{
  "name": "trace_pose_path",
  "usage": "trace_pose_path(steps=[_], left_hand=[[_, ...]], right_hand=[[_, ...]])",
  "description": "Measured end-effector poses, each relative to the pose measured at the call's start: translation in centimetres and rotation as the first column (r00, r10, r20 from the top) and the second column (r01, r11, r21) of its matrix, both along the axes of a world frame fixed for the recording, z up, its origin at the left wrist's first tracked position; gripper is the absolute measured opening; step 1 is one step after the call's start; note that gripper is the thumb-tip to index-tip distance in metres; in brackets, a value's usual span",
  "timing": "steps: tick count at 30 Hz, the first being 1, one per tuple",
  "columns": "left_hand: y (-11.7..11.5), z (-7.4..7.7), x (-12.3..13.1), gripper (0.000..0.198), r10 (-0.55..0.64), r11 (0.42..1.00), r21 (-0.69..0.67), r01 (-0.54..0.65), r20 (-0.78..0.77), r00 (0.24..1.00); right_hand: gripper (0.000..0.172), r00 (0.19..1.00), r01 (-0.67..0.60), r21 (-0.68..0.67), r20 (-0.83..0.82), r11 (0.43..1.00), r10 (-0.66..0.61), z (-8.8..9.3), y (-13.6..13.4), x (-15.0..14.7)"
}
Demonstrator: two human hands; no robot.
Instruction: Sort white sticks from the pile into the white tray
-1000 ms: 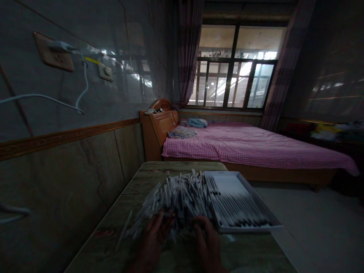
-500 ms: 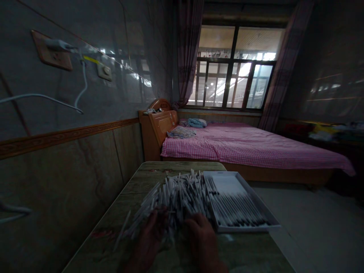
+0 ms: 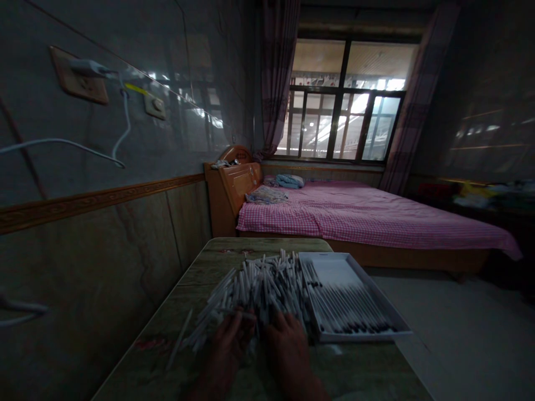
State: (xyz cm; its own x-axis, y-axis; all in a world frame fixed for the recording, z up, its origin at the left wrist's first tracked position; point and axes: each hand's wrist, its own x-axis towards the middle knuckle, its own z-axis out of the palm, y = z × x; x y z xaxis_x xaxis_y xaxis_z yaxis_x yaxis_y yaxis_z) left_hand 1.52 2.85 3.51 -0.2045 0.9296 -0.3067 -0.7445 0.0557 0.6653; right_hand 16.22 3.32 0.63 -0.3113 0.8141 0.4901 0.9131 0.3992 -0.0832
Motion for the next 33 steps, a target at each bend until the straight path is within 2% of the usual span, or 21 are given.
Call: trace_pose_path(steps=[13,19,26,29,33], left_hand=[[0.1,-0.4,0.1,0.028,-0.015,1.0,-0.007,0.014,-0.062,0.998],[0.0,-0.4,0.1,0.028,-0.025,1.0,-0.009,0.024,-0.055,0.998],[0.0,-0.7,0.2,0.023,-0.029,1.0,-0.002,0.029,-0.067,0.997],[-0.1,-0.6,0.3,0.02,-0.032,0.999,-0.012,0.031,-0.076,0.997],[-0.2,-0.2,0.4,0.025,-0.03,0.999,-0.026,0.028,-0.08,0.996]], right_hand=[[0.014,1.0,0.025,-0.037,0.019,0.999,-0.025,-0.1,-0.3,-0.2],[0.018,1.0,-0.006,-0.046,0.017,0.999,0.006,-0.5,-0.8,-0.8],[0.023,0.998,-0.027,-0.024,-0.053,0.999,0.026,-0.2,-1.1,0.2],[0.022,0.999,0.005,-0.05,-0.047,0.999,-0.008,-0.5,-1.0,0.5],[0.021,1.0,-0.014,-0.09,-0.016,0.996,0.013,-0.8,-1.0,0.3]])
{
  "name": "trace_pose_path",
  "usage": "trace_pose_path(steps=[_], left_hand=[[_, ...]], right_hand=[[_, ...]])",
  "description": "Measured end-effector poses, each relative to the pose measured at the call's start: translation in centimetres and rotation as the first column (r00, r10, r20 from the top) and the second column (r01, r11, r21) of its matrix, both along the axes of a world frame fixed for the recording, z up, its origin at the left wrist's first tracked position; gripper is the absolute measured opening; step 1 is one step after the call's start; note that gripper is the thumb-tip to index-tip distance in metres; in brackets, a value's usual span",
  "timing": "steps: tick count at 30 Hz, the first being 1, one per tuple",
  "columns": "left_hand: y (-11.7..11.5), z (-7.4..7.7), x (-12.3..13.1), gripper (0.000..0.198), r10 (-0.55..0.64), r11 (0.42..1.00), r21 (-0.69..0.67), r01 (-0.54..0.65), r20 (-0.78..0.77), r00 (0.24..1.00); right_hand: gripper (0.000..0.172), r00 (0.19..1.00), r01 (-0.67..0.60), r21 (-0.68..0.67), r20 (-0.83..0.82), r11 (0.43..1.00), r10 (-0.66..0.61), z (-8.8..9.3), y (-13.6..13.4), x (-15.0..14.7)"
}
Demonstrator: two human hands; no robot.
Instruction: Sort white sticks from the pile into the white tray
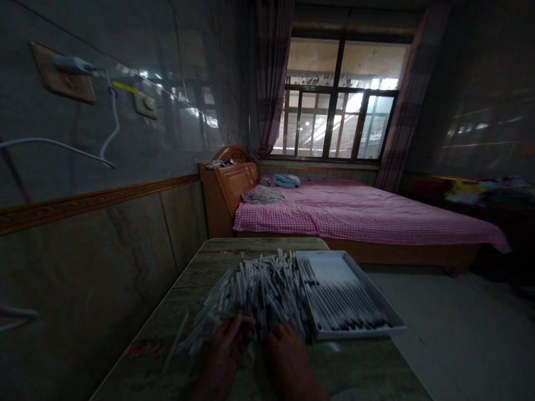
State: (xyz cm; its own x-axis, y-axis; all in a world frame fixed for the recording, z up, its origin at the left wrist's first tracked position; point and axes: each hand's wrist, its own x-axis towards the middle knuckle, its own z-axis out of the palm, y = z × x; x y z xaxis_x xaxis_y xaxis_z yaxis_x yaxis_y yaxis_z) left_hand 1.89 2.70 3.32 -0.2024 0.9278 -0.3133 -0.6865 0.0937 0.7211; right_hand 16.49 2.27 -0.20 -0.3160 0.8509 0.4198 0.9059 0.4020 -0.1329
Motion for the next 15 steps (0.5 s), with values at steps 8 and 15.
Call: trace_pose_path(steps=[8,15], left_hand=[[0.01,-0.2,-0.09,0.023,-0.006,1.0,-0.001,0.006,0.003,1.0],[0.06,-0.46,-0.1,0.02,-0.004,1.0,0.015,0.004,0.006,1.0]], right_hand=[[0.025,0.999,0.032,0.031,-0.023,0.999,-0.032,0.3,-0.09,-0.18],[0.026,0.999,0.033,0.05,0.001,0.998,-0.033,-0.01,0.22,-0.24]])
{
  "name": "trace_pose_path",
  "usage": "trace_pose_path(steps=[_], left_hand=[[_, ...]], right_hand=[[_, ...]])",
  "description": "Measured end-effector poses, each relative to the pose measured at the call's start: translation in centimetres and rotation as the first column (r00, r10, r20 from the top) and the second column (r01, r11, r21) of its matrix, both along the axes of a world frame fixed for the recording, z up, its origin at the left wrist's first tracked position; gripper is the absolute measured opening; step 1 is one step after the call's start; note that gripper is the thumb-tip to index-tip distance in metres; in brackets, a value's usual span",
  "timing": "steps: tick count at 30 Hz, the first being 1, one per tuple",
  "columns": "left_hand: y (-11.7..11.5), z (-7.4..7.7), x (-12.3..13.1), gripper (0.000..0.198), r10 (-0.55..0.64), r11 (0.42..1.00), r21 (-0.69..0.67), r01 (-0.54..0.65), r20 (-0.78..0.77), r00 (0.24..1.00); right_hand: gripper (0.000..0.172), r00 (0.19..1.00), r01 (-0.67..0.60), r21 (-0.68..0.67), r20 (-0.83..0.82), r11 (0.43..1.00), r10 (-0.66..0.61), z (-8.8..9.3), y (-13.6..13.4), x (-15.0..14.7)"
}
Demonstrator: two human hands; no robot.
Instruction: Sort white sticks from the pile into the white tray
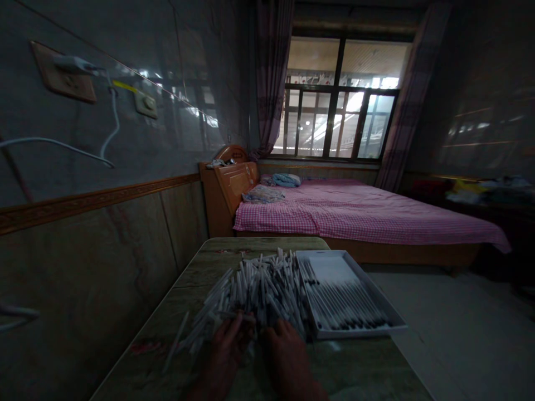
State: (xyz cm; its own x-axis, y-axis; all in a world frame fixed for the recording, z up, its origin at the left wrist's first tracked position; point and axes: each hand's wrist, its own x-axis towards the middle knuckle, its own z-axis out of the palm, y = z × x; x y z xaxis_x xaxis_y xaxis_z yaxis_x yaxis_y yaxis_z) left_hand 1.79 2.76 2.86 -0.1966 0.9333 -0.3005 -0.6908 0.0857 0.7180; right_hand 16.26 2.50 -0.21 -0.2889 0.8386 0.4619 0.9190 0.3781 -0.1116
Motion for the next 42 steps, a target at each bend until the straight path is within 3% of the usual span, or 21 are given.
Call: trace_pose_path(steps=[13,15,18,21,24,27,30,36,42], left_hand=[[-0.1,0.2,0.0,0.029,0.022,1.0,-0.015,-0.021,0.012,1.0],[-0.1,0.3,0.1,0.029,0.026,0.999,-0.021,-0.026,0.009,1.0],[0.0,0.4,0.2,0.025,0.022,0.999,-0.027,-0.022,-0.002,1.0],[0.0,0.3,0.2,0.018,0.007,1.0,-0.027,-0.008,-0.017,1.0],[0.1,0.1,0.3,0.019,0.011,1.0,-0.024,-0.012,-0.017,1.0],[0.1,-0.4,0.5,0.017,-0.007,1.0,-0.018,0.007,-0.014,1.0],[0.2,-1.0,0.7,0.018,-0.05,0.999,-0.016,0.05,0.0,0.999],[-0.1,-1.5,0.7,0.018,-0.093,0.995,-0.02,0.094,0.027,0.995],[0.0,-1.5,0.8,0.031,-0.126,0.992,0.001,0.126,0.005,0.992]], right_hand=[[0.03,1.0,0.012,-0.03,0.003,0.999,-0.012,-0.4,-0.3,-0.6],[0.033,0.998,0.006,-0.03,-0.054,1.0,-0.008,-0.7,-0.2,-0.5],[0.036,0.963,0.016,-0.036,-0.268,0.999,-0.025,-1.1,0.2,-0.1],[0.026,0.835,-0.026,-0.006,-0.55,1.0,0.019,-1.0,0.6,0.6],[0.016,0.579,-0.119,0.021,-0.811,0.993,0.087,-0.5,0.7,1.0],[0.018,0.268,-0.223,-0.104,-0.962,0.969,-0.042,0.1,0.5,0.7],[0.028,0.061,-0.353,-0.162,-0.987,0.921,-0.15,0.7,0.4,-0.1],[0.024,-0.165,-0.448,-0.177,-0.947,0.876,-0.276,1.5,0.5,-1.0],[0.025,-0.226,-0.412,-0.225,-0.913,0.883,-0.338,1.2,0.5,-1.4]])
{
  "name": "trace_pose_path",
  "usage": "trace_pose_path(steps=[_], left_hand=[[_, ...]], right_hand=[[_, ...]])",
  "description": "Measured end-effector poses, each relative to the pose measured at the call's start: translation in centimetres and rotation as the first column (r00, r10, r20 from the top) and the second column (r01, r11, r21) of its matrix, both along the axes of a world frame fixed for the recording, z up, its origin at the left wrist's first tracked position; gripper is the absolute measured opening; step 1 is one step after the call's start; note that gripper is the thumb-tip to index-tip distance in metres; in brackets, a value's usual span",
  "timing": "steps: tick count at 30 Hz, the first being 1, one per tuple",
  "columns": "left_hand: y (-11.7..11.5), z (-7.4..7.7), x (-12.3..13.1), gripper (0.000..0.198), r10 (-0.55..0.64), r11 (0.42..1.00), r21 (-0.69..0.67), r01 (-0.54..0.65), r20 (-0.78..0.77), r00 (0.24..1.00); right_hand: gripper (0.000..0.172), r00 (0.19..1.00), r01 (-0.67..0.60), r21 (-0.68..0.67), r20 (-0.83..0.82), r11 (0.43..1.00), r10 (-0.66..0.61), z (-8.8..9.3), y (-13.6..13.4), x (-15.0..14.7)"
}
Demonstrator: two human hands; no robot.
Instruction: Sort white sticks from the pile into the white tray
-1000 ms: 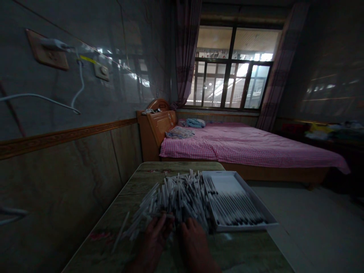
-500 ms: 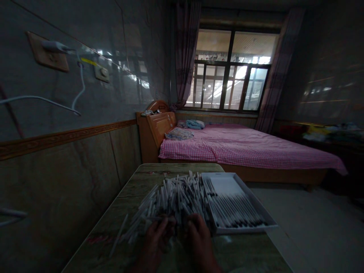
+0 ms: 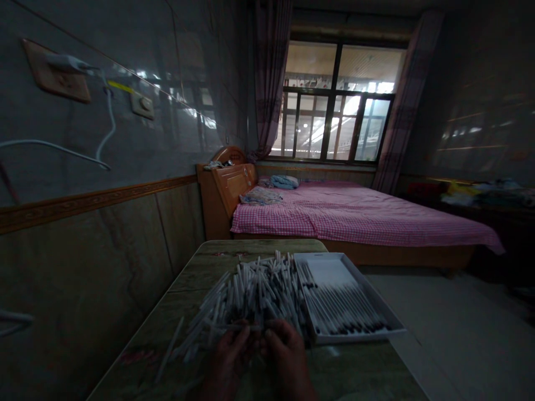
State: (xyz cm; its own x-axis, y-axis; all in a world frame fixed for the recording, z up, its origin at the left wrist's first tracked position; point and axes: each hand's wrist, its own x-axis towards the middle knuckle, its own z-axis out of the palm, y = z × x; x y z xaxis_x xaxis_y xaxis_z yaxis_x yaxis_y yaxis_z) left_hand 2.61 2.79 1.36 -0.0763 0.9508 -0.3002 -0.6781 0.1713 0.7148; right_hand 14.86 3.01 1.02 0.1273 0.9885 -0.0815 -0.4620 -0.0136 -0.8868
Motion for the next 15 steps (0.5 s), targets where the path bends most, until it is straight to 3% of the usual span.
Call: trace_pose_path(steps=[8,15], left_hand=[[0.16,-0.46,-0.08,0.03,0.019,0.999,0.034,-0.018,-0.019,1.0],[0.4,-1.01,0.09,0.022,0.069,0.998,0.011,-0.069,-0.026,0.997]], right_hand=[[0.019,0.989,0.088,0.038,0.115,0.995,-0.091,0.08,-0.09,0.18],[0.018,0.987,0.106,0.059,0.116,0.993,-0.112,0.1,-0.2,0.14]])
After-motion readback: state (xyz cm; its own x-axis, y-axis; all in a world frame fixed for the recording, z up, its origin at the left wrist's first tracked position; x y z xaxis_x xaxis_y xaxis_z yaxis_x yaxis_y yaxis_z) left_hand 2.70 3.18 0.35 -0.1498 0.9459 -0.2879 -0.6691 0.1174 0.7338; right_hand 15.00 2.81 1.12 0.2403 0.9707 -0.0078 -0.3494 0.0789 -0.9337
